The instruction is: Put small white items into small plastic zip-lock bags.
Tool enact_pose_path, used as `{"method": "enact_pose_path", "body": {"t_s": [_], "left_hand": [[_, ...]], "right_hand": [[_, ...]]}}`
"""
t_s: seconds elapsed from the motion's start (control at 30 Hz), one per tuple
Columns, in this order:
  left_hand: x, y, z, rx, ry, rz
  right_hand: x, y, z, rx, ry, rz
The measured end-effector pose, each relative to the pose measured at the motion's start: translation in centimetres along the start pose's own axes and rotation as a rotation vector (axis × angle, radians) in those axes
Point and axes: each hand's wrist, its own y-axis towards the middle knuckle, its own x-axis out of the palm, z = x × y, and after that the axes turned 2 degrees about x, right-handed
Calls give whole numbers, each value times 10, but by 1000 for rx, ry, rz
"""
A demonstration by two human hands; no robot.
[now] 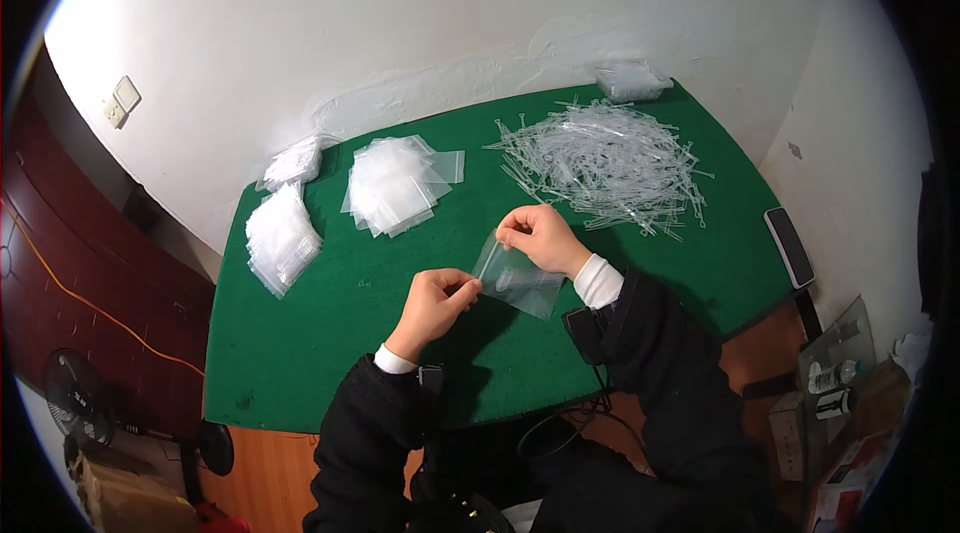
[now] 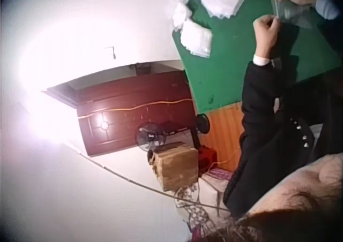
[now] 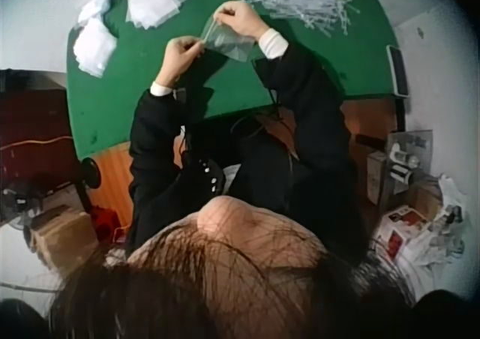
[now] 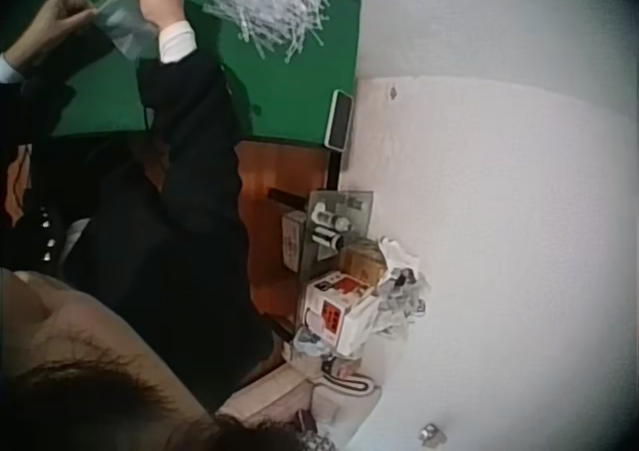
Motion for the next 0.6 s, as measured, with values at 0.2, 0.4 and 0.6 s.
{"method": "enact_pose_path", "body": {"t_s": [0.2, 0.4, 0.6], "left_hand": [[0, 1, -4, 40, 34, 22], [0, 0, -7, 52, 171, 47], [-1, 1, -6, 151, 320, 67]], "right_hand": [[-1, -4, -9, -8, -132, 33], [5, -6, -19, -425, -538, 170], [27, -13, -29, -713, -783, -67]]}}
